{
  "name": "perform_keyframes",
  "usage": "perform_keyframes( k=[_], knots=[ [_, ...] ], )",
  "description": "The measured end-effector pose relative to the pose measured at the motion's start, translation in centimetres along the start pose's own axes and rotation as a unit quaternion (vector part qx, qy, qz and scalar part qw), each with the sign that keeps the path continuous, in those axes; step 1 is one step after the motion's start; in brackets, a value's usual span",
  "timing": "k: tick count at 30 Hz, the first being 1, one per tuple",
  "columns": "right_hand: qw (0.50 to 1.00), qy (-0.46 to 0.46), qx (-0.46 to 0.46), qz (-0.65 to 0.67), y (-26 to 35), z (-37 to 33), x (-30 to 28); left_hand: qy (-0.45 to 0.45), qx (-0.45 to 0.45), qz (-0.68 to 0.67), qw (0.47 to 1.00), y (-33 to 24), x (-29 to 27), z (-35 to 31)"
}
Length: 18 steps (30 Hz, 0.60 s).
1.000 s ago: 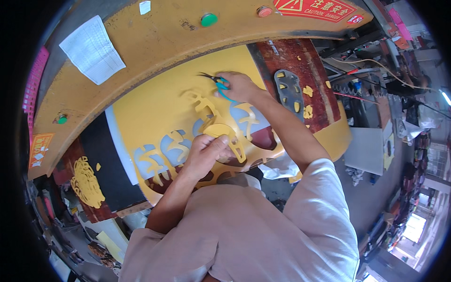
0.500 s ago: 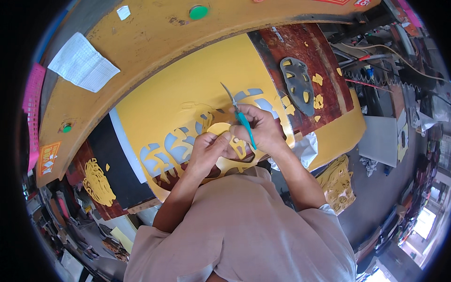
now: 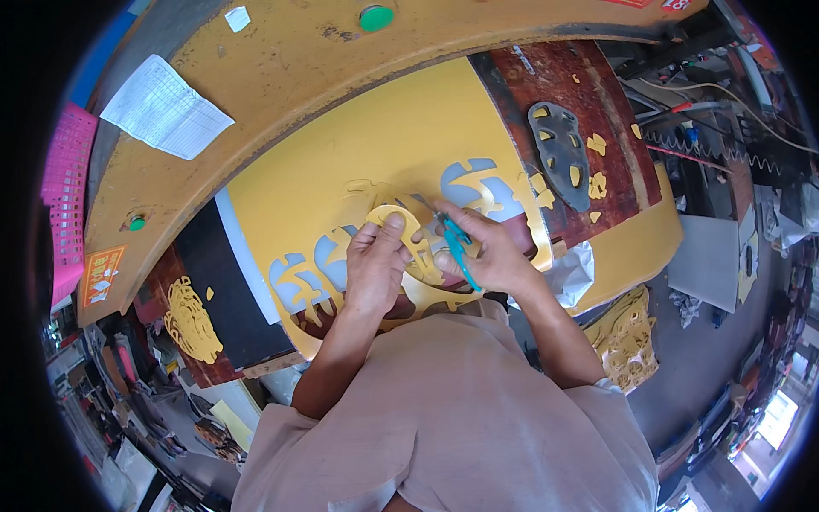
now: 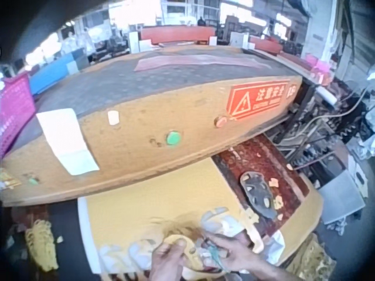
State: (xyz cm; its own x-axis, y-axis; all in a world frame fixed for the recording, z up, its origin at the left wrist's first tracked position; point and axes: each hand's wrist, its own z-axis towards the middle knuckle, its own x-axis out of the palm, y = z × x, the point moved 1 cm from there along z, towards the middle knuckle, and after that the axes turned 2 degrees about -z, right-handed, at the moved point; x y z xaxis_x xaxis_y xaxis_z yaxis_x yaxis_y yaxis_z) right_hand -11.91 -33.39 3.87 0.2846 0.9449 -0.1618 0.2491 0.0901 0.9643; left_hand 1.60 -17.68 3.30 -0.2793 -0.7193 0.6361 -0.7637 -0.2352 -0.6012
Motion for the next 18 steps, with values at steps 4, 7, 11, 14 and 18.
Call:
perform_keyframes(
  k=[4,7,11,14,18],
  knots=[
    [0.999,-0.003,-0.023,-0.045,-0.4,-0.3,0.6,0.024,0.005,0.017,1.0,0.5,-0.3,0.1],
    [0.995,-0.009,-0.072,-0.063,-0.4,-0.4,1.0,0.015,-0.011,0.022,1.0,1.1,-0.9,0.1],
    [0.991,-0.01,-0.082,-0.106,-0.1,-0.8,0.8,0.017,-0.01,0.017,1.0,1.6,-1.4,0.1],
    [0.989,-0.009,-0.083,-0.126,0.4,-1.2,0.7,0.03,-0.005,0.018,0.999,1.7,-1.3,-0.1],
    [0.986,-0.019,-0.096,-0.136,0.7,-1.4,0.7,0.052,-0.008,0.021,0.998,1.5,-1.0,-0.3]
  ],
)
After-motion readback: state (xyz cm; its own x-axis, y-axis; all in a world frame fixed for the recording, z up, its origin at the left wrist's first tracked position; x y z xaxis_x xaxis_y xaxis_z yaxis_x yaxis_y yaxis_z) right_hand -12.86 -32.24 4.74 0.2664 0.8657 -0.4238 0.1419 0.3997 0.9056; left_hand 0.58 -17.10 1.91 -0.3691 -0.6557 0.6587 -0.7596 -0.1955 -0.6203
